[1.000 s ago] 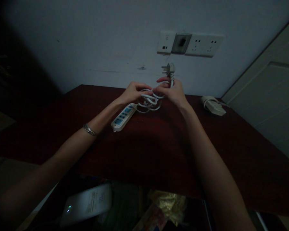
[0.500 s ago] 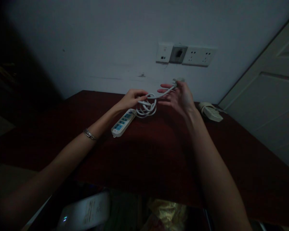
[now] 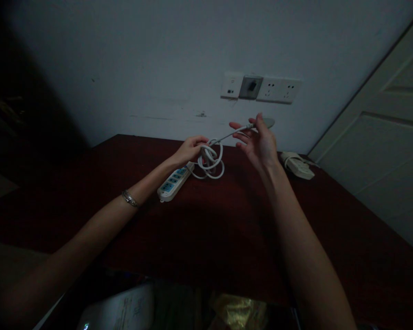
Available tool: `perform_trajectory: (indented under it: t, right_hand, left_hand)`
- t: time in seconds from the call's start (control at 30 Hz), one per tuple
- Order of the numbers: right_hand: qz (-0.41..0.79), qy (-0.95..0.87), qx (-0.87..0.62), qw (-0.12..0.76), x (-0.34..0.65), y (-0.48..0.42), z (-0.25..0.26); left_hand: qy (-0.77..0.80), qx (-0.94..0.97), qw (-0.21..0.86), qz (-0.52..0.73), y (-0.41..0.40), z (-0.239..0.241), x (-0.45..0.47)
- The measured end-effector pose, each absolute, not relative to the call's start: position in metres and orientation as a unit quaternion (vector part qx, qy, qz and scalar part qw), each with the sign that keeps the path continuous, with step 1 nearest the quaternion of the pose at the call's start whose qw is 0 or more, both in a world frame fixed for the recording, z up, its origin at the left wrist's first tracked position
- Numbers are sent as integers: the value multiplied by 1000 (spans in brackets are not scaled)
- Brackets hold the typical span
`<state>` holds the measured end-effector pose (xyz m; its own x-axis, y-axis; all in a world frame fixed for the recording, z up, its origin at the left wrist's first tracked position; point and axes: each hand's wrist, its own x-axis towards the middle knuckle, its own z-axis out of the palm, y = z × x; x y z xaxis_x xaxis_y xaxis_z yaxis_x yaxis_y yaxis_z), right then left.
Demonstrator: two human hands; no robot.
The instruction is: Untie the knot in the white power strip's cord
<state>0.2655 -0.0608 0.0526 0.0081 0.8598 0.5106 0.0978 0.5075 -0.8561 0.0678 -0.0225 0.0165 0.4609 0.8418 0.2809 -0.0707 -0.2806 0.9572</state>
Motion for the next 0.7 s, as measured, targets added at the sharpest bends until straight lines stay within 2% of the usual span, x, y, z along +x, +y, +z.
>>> perform_trajectory:
  t: [0.3,0.43,0.57,0.7]
  right_hand:
    - [408,-583,-358,605,250,-82,69]
    - [422,-568,-367,604,251,-82,70]
    - [400,-584,-402,580,252,-82,69]
    - [354,-618,-427,557,249,-85,70]
  left_hand:
    - [334,651,479,485,-9,9,70]
    - [291,704,431,484,-12,9,64]
    - [246,765,369,468,-16,10,60]
    - [252,756,322,510,-17,11,62]
